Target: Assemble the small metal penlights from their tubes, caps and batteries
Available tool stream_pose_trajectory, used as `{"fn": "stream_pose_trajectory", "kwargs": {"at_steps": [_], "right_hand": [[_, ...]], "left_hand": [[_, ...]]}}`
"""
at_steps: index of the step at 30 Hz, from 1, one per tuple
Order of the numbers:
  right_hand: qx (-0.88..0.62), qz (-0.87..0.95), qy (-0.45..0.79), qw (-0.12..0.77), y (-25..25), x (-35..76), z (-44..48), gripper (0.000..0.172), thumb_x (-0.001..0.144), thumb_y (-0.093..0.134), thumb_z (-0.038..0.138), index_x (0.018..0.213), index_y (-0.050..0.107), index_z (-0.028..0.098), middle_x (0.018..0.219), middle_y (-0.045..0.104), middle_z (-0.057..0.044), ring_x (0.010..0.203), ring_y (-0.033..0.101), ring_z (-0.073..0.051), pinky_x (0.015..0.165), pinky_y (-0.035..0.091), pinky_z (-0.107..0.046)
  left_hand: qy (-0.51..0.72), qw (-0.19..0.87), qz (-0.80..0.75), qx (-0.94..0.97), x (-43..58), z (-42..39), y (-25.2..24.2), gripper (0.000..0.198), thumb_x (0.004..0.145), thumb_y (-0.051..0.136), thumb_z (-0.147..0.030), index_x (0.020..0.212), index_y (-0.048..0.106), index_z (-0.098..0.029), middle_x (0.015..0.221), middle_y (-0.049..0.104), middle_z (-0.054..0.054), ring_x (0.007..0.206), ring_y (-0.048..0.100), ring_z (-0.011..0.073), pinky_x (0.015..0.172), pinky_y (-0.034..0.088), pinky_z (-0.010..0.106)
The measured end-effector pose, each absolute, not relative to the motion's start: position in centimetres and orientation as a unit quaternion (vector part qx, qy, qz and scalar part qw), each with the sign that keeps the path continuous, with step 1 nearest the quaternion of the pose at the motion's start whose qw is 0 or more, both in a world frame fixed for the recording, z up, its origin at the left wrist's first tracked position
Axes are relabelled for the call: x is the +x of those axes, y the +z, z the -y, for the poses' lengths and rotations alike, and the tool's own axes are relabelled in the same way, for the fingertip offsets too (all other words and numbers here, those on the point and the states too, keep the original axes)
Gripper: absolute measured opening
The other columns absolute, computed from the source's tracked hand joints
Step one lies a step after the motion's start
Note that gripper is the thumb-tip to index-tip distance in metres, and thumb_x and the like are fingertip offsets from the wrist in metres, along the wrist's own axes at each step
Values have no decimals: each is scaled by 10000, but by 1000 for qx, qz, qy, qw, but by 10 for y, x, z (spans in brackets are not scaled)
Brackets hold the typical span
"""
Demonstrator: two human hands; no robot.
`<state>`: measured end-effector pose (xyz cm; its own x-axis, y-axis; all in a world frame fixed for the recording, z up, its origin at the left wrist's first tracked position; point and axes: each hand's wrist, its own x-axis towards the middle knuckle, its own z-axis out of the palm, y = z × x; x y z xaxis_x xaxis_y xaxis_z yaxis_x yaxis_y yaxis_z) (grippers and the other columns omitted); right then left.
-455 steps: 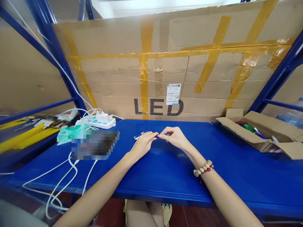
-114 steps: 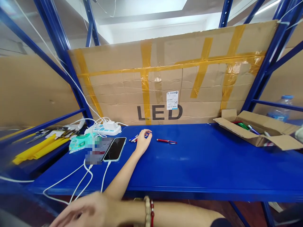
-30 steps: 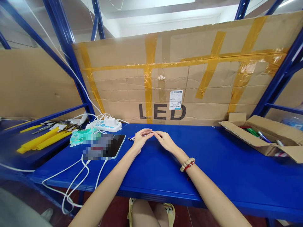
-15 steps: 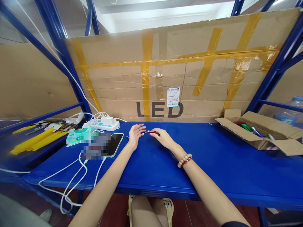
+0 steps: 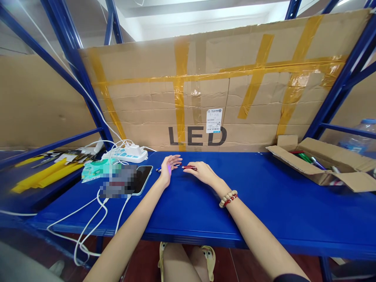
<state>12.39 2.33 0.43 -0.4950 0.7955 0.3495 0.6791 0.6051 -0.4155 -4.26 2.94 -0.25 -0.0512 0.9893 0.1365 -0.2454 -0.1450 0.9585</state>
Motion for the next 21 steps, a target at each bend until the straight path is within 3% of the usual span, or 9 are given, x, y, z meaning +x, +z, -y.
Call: {"fn": "stream_pose_trajectory", "kwargs": {"at_steps": [21], "right_hand": [[-429,859,95,261,4,123,-22,340,869,434,485,905,658,231,822,691,-26,694,588,-159,589,355,-237]], "left_hand": [[572,513,-424,480,-41,-29,-5,437,786,330,-411,878,664,-145,975,680,97,934,592,220,743,405,303]]}}
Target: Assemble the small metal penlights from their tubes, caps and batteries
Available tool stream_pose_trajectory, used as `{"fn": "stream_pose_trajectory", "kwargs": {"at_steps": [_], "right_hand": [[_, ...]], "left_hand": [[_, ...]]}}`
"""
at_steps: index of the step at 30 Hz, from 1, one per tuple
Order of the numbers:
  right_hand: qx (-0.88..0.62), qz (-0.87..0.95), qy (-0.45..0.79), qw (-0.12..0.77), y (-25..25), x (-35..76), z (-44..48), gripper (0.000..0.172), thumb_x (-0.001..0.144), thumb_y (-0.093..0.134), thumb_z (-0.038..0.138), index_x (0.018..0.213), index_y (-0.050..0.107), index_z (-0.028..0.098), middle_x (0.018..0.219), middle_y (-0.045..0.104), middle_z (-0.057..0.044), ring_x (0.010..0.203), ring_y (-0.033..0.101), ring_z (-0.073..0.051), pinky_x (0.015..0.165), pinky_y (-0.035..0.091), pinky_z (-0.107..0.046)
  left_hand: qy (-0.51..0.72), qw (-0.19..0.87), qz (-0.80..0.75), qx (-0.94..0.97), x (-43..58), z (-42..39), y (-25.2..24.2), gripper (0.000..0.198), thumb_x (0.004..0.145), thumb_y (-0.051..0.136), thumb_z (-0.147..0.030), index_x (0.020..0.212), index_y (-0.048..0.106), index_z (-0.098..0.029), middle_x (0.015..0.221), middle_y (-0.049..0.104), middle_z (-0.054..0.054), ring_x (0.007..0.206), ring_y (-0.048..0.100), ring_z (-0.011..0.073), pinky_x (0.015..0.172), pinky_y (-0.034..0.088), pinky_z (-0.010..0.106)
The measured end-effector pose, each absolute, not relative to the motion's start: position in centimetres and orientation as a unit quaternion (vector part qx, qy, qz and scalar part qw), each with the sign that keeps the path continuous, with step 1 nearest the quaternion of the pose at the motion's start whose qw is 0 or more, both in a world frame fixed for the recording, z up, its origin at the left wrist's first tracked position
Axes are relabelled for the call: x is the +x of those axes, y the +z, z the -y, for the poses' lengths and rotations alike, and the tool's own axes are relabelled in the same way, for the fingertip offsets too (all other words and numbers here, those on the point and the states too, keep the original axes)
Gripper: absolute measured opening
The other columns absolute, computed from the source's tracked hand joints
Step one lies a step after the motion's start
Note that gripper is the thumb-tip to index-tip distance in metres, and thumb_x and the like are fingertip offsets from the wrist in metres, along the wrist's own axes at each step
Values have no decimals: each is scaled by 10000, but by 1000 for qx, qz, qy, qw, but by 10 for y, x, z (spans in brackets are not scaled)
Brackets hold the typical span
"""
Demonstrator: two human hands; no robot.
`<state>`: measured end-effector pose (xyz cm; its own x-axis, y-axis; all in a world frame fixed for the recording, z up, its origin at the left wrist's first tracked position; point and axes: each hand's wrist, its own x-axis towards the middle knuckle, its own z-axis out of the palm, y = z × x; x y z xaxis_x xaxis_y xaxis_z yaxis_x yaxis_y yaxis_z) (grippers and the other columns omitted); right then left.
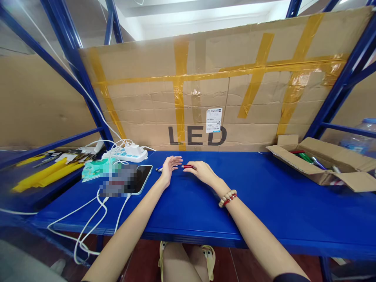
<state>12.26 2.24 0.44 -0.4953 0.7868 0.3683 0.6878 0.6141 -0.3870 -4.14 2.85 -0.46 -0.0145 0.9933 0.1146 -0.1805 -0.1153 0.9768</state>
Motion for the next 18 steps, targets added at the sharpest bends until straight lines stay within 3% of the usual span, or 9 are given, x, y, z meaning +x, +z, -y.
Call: {"fn": "stream_pose_trajectory", "kwargs": {"at_steps": [10,18], "right_hand": [[-417,866,96,260,1,125,-25,320,873,442,473,948,649,241,930,696,-31,790,614,-180,641,387,-250],[-437,863,87,236,2,124,-23,364,862,422,525,896,643,238,839,690,-17,717,600,-164,599,369,-241]], "left_hand": [[571,513,-428,476,-41,-27,-3,425,785,318,-398,862,651,-145,973,678,98,920,595,217,748,406,309],[574,502,-434,480,-41,-26,-3,424,784,317,-398,858,651,-148,977,677,98,927,594,218,761,408,313]]}}
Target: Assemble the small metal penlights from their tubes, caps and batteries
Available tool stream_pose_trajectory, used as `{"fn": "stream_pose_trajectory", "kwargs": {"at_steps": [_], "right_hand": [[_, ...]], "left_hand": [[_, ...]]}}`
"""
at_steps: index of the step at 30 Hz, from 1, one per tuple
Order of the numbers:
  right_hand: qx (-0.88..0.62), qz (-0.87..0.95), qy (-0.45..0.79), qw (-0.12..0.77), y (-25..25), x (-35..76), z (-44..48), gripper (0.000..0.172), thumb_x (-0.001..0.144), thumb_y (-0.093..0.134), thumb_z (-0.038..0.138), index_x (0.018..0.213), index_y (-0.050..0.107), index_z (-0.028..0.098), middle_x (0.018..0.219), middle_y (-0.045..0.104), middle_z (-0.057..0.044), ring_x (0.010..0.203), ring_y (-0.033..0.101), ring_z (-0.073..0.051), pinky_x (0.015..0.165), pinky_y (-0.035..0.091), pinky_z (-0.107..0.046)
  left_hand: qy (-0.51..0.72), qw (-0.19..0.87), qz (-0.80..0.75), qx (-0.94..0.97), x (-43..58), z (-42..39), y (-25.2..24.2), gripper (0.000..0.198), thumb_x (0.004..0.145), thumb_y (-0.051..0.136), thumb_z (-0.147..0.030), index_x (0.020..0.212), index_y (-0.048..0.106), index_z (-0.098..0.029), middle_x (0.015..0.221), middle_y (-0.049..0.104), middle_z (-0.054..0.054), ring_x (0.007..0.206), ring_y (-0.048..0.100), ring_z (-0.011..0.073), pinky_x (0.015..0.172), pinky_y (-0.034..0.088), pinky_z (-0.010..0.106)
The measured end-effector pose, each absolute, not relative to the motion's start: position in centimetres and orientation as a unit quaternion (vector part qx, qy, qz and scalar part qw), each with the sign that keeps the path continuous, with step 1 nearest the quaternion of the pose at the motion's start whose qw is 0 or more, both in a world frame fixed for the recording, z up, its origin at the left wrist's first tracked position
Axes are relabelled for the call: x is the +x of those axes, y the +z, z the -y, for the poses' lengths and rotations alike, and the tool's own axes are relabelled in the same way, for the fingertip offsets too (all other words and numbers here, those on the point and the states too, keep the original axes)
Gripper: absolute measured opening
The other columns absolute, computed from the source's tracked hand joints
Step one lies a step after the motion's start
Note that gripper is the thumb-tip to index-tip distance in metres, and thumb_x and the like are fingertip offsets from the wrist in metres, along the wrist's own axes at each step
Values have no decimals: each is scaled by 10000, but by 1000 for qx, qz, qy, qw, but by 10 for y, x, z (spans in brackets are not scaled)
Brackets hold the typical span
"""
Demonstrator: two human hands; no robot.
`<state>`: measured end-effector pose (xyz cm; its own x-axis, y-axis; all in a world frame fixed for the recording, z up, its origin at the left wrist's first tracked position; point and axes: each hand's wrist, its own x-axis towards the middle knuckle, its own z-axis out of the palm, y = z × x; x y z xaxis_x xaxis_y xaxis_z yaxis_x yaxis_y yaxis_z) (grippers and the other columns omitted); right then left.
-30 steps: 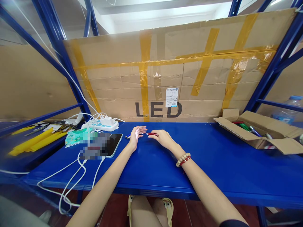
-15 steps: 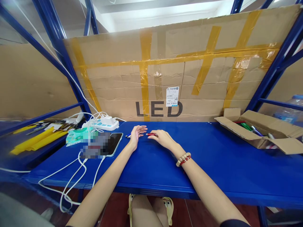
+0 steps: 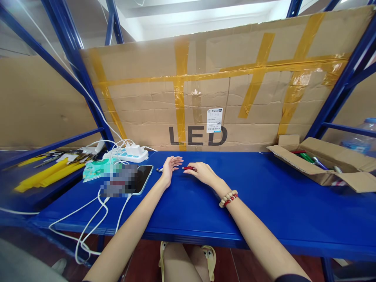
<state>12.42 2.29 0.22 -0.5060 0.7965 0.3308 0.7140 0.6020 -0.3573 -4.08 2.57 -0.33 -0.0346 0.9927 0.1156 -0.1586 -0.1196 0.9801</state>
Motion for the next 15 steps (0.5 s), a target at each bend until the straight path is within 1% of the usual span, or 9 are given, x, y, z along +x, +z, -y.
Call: {"fn": "stream_pose_trajectory", "kwargs": {"at_steps": [6,10,15], "right_hand": [[-445,862,79,228,3,126,-21,355,864,427,514,943,633,236,898,688,-24,777,609,-174,630,387,-245],[-442,866,69,226,4,126,-19,349,859,439,512,924,645,238,879,691,-24,778,616,-181,643,401,-253],[-417,874,47,243,3,125,-20,290,860,471,465,927,655,252,935,694,-19,855,620,-190,702,419,-261]], "left_hand": [[576,498,-444,472,-41,-24,-2,406,783,323,-385,856,645,-150,969,674,97,918,593,215,751,405,307],[574,503,-443,471,-41,-24,-1,410,787,314,-375,862,646,-148,968,676,95,912,594,208,743,405,301],[574,503,-442,470,-39,-25,-2,402,778,326,-378,844,647,-146,952,676,99,881,596,204,715,404,290]]}}
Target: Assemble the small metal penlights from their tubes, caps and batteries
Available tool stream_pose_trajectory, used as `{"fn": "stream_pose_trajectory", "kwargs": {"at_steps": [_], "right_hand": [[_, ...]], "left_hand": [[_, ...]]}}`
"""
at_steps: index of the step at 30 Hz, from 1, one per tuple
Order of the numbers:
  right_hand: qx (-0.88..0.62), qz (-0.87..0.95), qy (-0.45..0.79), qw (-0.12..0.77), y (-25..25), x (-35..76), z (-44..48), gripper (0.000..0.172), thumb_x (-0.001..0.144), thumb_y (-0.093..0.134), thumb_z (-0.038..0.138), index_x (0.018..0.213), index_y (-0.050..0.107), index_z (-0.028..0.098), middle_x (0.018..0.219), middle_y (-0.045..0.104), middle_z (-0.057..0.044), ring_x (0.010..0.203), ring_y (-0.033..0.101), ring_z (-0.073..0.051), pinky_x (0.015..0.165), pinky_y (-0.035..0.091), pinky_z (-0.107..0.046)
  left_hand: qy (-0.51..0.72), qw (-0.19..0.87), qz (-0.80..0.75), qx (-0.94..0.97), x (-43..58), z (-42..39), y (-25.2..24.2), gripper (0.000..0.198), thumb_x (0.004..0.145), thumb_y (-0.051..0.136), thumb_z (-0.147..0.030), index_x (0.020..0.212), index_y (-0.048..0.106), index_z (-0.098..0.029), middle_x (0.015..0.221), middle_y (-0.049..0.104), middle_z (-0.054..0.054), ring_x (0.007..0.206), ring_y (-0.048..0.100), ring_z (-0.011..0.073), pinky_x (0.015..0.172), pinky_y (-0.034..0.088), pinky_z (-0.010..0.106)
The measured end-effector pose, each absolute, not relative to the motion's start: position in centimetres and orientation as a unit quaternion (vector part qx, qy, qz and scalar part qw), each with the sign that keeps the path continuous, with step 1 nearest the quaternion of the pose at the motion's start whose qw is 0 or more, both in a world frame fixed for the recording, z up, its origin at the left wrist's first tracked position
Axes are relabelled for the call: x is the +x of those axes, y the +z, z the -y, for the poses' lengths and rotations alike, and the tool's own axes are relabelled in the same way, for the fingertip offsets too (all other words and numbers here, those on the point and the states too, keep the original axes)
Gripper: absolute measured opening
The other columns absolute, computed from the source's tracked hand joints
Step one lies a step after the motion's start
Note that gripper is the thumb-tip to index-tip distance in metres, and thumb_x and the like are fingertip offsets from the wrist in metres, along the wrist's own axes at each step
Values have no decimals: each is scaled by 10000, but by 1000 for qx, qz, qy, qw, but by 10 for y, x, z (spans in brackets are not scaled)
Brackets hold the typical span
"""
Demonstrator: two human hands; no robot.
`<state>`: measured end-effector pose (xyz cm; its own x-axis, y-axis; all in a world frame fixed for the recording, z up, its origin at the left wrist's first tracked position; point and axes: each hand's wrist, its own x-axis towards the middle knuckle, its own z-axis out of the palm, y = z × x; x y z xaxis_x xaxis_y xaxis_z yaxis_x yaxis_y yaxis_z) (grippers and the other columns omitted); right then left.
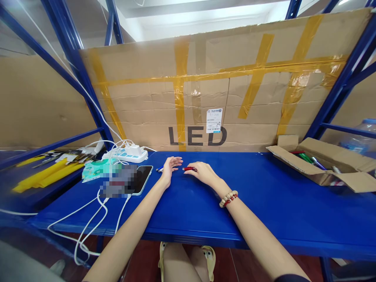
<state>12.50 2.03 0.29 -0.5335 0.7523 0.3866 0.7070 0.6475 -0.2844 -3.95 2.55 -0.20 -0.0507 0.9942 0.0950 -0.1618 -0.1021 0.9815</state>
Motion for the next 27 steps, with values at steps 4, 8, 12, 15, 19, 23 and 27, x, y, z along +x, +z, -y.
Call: {"fn": "stream_pose_trajectory", "kwargs": {"at_steps": [4,8,12,15,19,23,27], "right_hand": [[-409,878,40,247,2,125,-22,266,867,476,431,928,656,246,960,694,-20,880,620,-192,741,424,-268],[-411,876,58,246,3,126,-22,279,863,474,448,945,649,247,964,691,-18,878,620,-191,716,423,-263],[-405,880,77,235,4,126,-22,280,855,483,452,928,658,245,938,695,-20,847,621,-185,692,416,-256],[-411,878,80,231,4,126,-22,288,851,480,464,921,659,249,921,696,-18,825,619,-184,666,408,-255],[-424,874,88,221,4,125,-22,288,850,475,471,920,658,260,934,695,-13,828,620,-185,661,410,-258],[-422,875,93,220,4,125,-22,298,857,462,468,957,656,264,982,689,-16,875,618,-190,703,422,-268],[-410,878,95,229,3,125,-22,290,855,471,462,958,658,266,988,690,-12,897,615,-193,720,425,-267]], "left_hand": [[577,504,-443,466,-39,-26,-3,404,774,329,-389,840,647,-148,945,677,99,875,596,204,706,404,288],[572,500,-441,478,-39,-26,-3,408,780,321,-390,845,649,-157,954,678,91,896,592,208,727,403,299],[571,495,-441,485,-40,-26,-4,414,783,313,-392,847,647,-157,958,675,90,901,592,210,731,404,304],[573,495,-439,484,-39,-26,-3,417,782,309,-392,845,645,-152,956,674,92,898,592,210,727,404,303],[571,496,-441,483,-40,-26,-3,412,783,311,-381,841,647,-149,951,676,94,896,595,208,730,407,303],[573,498,-441,478,-40,-26,-3,404,777,322,-380,829,648,-147,936,679,97,879,597,208,734,410,307],[576,498,-446,471,-39,-26,-3,407,774,322,-389,822,648,-150,926,681,96,875,597,210,741,407,316]]}}
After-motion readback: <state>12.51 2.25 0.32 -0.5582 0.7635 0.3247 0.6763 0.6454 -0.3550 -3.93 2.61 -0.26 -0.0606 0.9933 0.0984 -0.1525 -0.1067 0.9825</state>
